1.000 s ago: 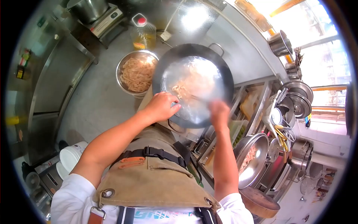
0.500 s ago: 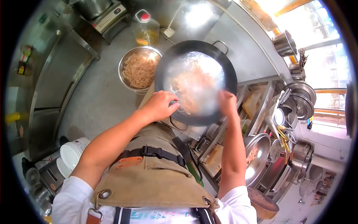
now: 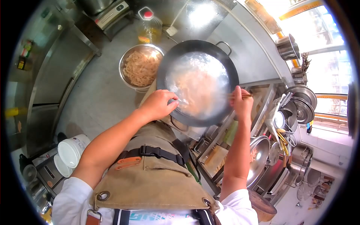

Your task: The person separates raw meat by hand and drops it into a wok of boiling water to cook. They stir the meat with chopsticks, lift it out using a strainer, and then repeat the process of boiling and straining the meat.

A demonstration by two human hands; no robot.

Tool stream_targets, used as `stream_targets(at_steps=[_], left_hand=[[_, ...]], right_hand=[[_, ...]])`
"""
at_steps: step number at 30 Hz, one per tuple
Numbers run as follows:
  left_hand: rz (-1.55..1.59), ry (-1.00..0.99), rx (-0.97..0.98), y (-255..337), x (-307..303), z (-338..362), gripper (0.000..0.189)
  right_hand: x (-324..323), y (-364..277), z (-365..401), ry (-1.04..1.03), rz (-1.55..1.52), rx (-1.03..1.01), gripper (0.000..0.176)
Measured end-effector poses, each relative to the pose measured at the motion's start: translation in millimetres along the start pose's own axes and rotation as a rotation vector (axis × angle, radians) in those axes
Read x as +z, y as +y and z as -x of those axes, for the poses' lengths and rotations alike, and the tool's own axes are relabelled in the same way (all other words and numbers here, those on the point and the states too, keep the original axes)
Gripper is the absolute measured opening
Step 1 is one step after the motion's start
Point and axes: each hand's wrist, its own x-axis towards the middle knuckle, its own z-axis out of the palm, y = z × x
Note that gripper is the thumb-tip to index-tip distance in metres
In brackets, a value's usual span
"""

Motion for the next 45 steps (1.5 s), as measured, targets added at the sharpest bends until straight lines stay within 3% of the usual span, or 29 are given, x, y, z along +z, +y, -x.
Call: stream_targets(at_steps=[3, 5, 6, 10, 13, 15, 17, 19, 21, 23, 26, 30, 31, 33, 35, 37, 40, 43, 45], left_hand=[[0.019, -0.014, 0.006, 8.2, -4.3, 0.8, 0.024], [0.027, -0.013, 0.014, 8.6, -5.4, 2.1, 0.024], [0.034, -0.012, 0.019, 8.9, -5.1, 2.2, 0.024], [0.01, -0.016, 0.008, 4.5, -8.4, 5.4, 0.027], [0.027, -0.004, 0.022, 3.3, -6.0, 5.3, 0.027], [0.023, 0.0, 0.048, 5.2, -3.5, 6.8, 0.027], [0.017, -0.028, 0.059, 11.0, -4.7, 8.0, 0.027], [0.01, -0.023, 0.073, 12.9, -7.5, 2.2, 0.026], [0.005, -0.017, 0.068, 10.7, -7.8, 5.0, 0.026], [0.01, -0.016, 0.051, 9.7, -7.2, 6.9, 0.026], [0.023, -0.007, 0.051, 10.8, -5.3, 9.0, 0.026], [0.001, 0.002, 0.064, 13.0, -10.4, 11.3, 0.026], [-0.002, 0.001, 0.054, 13.7, -11.1, 11.8, 0.026], [-0.008, 0.005, 0.03, 12.6, -11.5, 12.4, 0.026], [0.009, 0.021, 0.027, 13.9, -11.6, 14.6, 0.025], [0.008, 0.013, 0.028, 15.4, -9.0, 17.9, 0.025], [0.002, 0.012, 0.04, 15.9, -8.5, 15.8, 0.024], [0.019, 0.03, 0.034, 14.1, -13.5, 19.7, 0.024], [0.024, 0.028, 0.028, 8.5, -13.4, 21.2, 0.025]], right_hand=[[33.9, 11.6, 14.0, -0.14, -0.004, -0.038, 0.029], [45.3, 34.7, 16.0, -0.227, 0.358, -0.423, 0.026], [47.7, 48.8, 14.5, -0.083, 0.27, -0.605, 0.024], [19.2, 30.7, 31.5, 0.085, 0.144, -0.503, 0.022], [26.7, 25.1, 55.8, 0.035, 0.323, -0.663, 0.02], [48.8, 28.4, 62.8, -0.18, 0.408, -0.633, 0.014], [55.5, 52.9, 46.7, -0.138, 0.471, -0.718, 0.011], [41.3, 52.5, 37.6, 0.049, 0.348, -0.774, 0.009], [29.1, 32.6, 47.6, 0.074, 0.307, -0.722, 0.009], [29.7, 33.3, 59.0, 0.065, 0.407, -0.819, 0.012], [58.8, 45.4, 71.9, -0.117, 0.392, -0.709, 0.02], [45.9, 34.4, 58.3, -0.276, 0.414, -0.482, 0.022], [35.5, 18.1, 59.2, -0.263, 0.122, -0.239, 0.028], [18.3, 7.6, 39.1, -0.13, -0.074, -0.119, 0.031], [25.5, 20.1, 14.8, 0.02, -0.2, -0.169, 0.03], [45.8, 55.8, -10.6, 0.062, -0.072, -0.252, 0.029], [45.0, 26.7, -7.9, -0.169, 0.395, -0.326, 0.032], [21.7, 11.2, -21.4, -0.248, -0.035, -0.087, 0.032], [3.1, -2.4, -31.0, -0.086, -0.186, -0.057, 0.031]])
